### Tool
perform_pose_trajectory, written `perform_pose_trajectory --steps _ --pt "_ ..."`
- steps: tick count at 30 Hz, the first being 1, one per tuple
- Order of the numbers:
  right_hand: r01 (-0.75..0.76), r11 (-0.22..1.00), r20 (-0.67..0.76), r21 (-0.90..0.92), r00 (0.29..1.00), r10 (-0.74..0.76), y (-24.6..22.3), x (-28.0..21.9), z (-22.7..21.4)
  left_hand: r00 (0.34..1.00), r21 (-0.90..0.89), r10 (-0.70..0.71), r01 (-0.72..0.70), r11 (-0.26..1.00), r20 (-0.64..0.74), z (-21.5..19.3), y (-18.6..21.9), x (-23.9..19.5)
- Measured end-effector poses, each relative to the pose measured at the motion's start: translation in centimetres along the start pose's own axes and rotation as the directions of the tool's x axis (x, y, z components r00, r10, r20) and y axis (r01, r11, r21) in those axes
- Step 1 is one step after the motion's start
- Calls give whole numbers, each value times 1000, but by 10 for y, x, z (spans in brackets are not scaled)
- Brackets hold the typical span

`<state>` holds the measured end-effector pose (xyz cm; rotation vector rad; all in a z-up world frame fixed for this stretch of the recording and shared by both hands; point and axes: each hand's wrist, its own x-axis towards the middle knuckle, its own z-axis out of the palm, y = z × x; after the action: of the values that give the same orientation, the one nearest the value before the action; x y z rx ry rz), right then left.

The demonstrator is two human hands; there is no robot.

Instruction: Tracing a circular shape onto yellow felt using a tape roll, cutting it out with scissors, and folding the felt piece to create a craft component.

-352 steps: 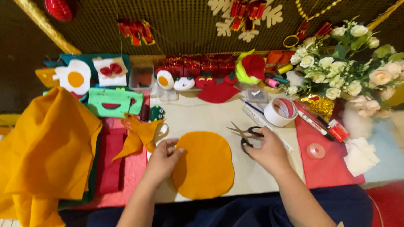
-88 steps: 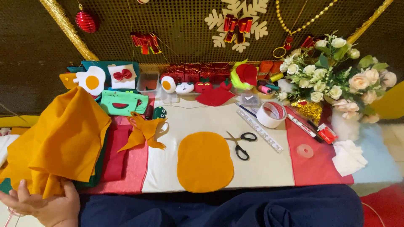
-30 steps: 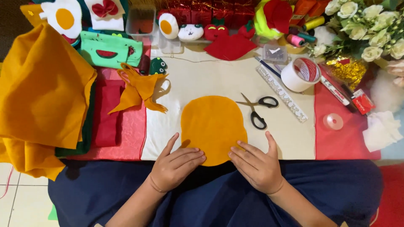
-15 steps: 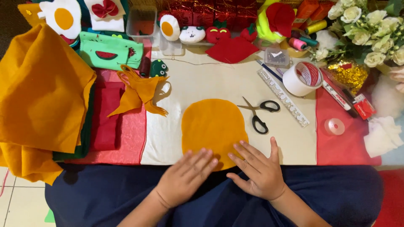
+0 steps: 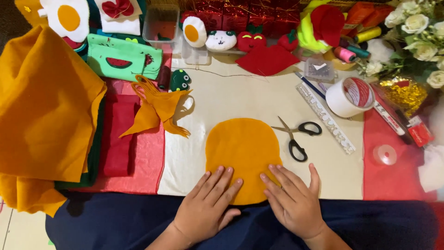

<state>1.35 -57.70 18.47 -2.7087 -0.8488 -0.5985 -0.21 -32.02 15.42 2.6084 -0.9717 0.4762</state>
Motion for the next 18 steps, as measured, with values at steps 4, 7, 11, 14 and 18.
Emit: perform_pose_trajectory --steps 4,7,11,14,18 --pt "1 1000 -28 -12 1000 -2 1 3 2 999 -81 -47 44 996 -27 -4 -3 3" --pt "-35 999 -49 19 998 36 1 3 0 966 -135 -219 201 970 -134 -26 -9 12" --pt "-301 950 -53 -81 953 298 11 12 -9 736 84 -604 653 753 -305 -36 -19 24" --pt "-480 873 -98 -82 876 472 20 -11 15 709 110 -649 694 712 -276 -25 -23 21" --pt "-528 841 -68 -118 849 524 22 -8 22 719 103 -617 674 732 -320 -21 -27 27"
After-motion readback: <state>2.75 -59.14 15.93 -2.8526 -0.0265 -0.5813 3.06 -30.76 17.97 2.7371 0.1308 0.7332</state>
